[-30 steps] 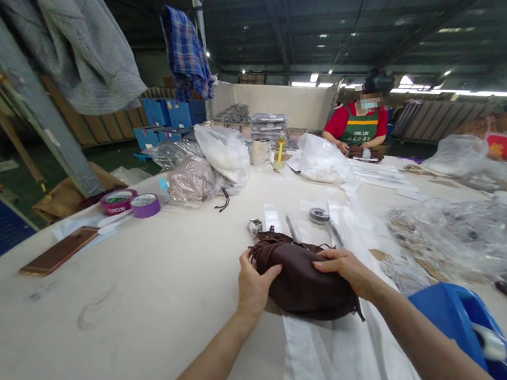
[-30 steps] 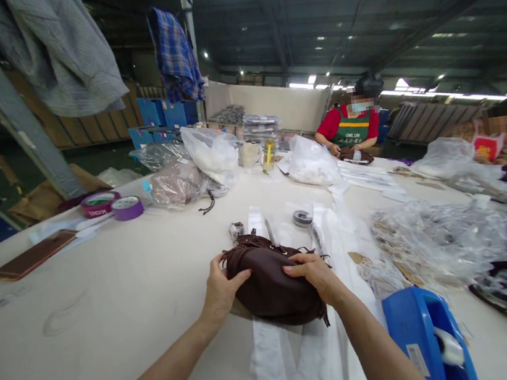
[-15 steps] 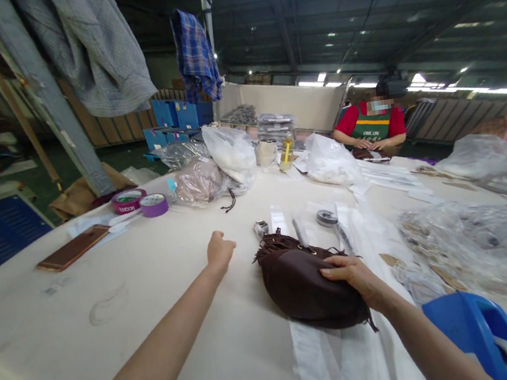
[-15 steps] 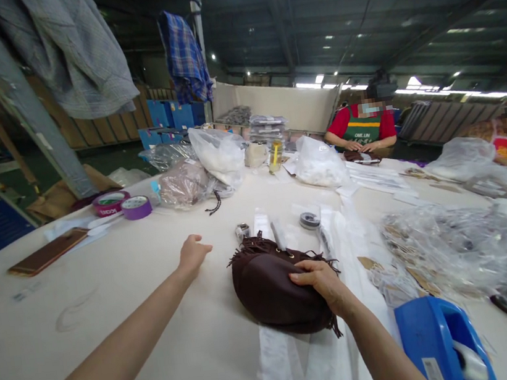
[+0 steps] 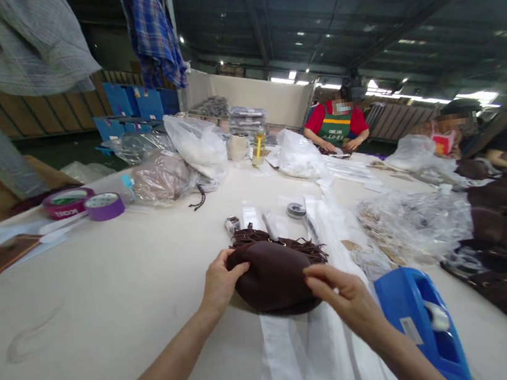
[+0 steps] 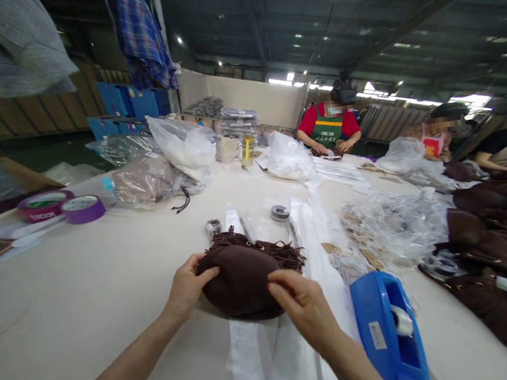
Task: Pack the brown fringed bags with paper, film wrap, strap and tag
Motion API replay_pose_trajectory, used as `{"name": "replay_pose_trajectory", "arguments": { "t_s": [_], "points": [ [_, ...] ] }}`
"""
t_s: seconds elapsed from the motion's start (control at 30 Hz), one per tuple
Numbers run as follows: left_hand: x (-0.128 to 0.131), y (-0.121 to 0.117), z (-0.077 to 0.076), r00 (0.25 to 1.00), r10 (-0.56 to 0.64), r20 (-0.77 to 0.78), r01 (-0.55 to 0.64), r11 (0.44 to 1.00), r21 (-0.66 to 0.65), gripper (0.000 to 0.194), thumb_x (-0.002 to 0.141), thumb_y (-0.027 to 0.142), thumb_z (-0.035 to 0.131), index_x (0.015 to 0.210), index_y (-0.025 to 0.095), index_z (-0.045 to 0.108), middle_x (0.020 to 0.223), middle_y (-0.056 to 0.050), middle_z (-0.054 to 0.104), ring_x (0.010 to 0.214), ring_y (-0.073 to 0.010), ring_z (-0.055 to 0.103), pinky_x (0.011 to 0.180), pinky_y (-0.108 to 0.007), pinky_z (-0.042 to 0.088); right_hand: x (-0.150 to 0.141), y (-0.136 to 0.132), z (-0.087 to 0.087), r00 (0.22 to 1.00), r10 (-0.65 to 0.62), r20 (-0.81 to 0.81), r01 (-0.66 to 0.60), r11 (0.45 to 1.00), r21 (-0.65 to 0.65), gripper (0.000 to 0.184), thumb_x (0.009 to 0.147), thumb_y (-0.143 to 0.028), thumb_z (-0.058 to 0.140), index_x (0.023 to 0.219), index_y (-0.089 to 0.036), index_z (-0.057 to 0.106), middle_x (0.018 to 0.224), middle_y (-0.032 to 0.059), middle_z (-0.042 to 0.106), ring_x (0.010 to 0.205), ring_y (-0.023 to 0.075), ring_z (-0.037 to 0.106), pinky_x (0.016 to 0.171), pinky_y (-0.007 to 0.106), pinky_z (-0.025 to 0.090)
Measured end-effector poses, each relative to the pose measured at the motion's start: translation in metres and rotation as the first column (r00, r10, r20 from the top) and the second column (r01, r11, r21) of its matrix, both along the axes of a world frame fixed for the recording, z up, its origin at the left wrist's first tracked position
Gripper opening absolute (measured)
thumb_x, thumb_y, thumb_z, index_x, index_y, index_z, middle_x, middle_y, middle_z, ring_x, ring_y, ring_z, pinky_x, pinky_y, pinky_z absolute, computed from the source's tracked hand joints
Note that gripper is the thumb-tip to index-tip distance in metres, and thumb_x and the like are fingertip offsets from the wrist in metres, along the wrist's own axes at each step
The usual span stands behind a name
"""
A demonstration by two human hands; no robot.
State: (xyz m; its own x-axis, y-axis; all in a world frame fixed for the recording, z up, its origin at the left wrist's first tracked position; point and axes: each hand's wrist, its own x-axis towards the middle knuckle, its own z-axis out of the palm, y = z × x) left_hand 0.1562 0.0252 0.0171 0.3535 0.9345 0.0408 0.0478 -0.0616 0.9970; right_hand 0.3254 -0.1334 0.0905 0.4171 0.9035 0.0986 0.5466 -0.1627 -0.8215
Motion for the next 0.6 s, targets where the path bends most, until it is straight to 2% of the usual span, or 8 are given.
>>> {"name": "replay_pose_trajectory", "arguments": {
  "t_s": [0.07,0.13,0.23,0.27,0.37,0.43,0.53,0.6],
  "points": [
    [-0.002,0.003,-0.001,1.0,-0.006,0.007,0.007,1.0,-0.009,0.034,0.058,0.035,0.068,0.087,0.018,0.061,0.078,-0.001,0.066,0.075,-0.0188,0.059,0.067,-0.026,0.045,-0.006,-0.018,-0.014,0.998,0.006,0.057,-0.002,0.997,-0.071,0.03,0.074,-0.039,0.052,0.093,-0.019,0.065,0.085,0.0067,0.068,0.077,0.0207,0.063,0.071,0.032,0.049],
    [-0.003,0.004,-0.002,1.0,-0.013,0.013,0.013,1.0,-0.019,0.034,0.058,0.035,0.068,0.086,0.018,0.062,0.077,0.0,0.066,0.074,-0.0185,0.059,0.066,-0.025,0.044,-0.003,-0.031,-0.029,0.966,-0.22,0.134,0.23,0.971,-0.065,0.041,0.075,-0.042,0.047,0.103,-0.015,0.06,0.095,0.0132,0.066,0.083,0.0246,0.063,0.074,0.036,0.049],
    [-0.003,0.007,-0.001,0.999,-0.023,0.025,0.024,0.999,-0.041,0.035,0.056,0.034,0.069,0.086,0.017,0.063,0.074,0.0,0.066,0.072,-0.0179,0.059,0.064,-0.024,0.044,0.006,-0.042,-0.042,0.813,-0.552,0.188,0.549,0.833,0.072,0.058,0.075,-0.048,0.041,0.115,-0.007,0.05,0.112,0.0213,0.057,0.091,0.0281,0.06,0.077,0.041,0.047],
    [-0.002,0.007,0.0,0.999,-0.026,0.03,0.028,0.998,-0.05,0.036,0.055,0.034,0.069,0.086,0.017,0.063,0.074,0.0,0.066,0.071,-0.0177,0.058,0.063,-0.024,0.044,0.007,-0.044,-0.043,0.805,-0.566,0.177,0.558,0.824,0.093,0.057,0.074,-0.049,0.041,0.114,-0.009,0.051,0.112,0.0205,0.057,0.09,0.0276,0.06,0.076,0.041,0.047],
    [-0.002,0.007,0.003,0.998,-0.036,0.048,0.04,0.996,-0.085,0.037,0.054,0.034,0.07,0.086,0.016,0.063,0.073,0.001,0.065,0.069,-0.0169,0.057,0.059,-0.022,0.043,0.001,-0.043,-0.04,0.886,-0.443,0.134,0.434,0.896,0.097,0.037,0.073,-0.048,0.049,0.094,-0.019,0.059,0.093,0.0111,0.063,0.079,0.023,0.06,0.07,0.035,0.046],
    [-0.002,0.006,0.006,0.997,-0.042,0.061,0.049,0.992,-0.115,0.037,0.054,0.033,0.07,0.086,0.017,0.062,0.073,0.001,0.065,0.067,-0.016,0.057,0.056,-0.021,0.042,-0.006,-0.035,-0.039,0.903,-0.43,0.002,0.429,0.902,0.055,0.028,0.067,-0.046,0.059,0.084,-0.023,0.06,0.08,0.0062,0.062,0.074,0.0218,0.057,0.069,0.033,0.043],
    [-0.004,0.002,0.012,0.995,-0.058,0.084,0.071,0.983,-0.17,0.038,0.053,0.033,0.07,0.087,0.017,0.062,0.073,0.001,0.065,0.065,-0.0154,0.057,0.052,-0.02,0.041,-0.006,-0.02,-0.041,0.821,-0.464,-0.332,0.463,0.882,-0.087,0.037,0.055,-0.043,0.071,0.083,-0.023,0.058,0.067,0.0016,0.059,0.067,0.021,0.057,0.064,0.033,0.043],
    [-0.005,-0.001,0.015,0.993,-0.065,0.099,0.084,0.974,-0.211,0.041,0.053,0.035,0.07,0.088,0.016,0.061,0.074,0.0,0.065,0.063,-0.0154,0.057,0.049,-0.02,0.04,-0.001,-0.011,-0.044,0.764,-0.415,-0.494,0.41,0.904,-0.124,0.045,0.053,-0.045,0.073,0.088,-0.02,0.057,0.067,0.001,0.061,0.065,0.0195,0.058,0.061,0.032,0.045]
  ]
}}
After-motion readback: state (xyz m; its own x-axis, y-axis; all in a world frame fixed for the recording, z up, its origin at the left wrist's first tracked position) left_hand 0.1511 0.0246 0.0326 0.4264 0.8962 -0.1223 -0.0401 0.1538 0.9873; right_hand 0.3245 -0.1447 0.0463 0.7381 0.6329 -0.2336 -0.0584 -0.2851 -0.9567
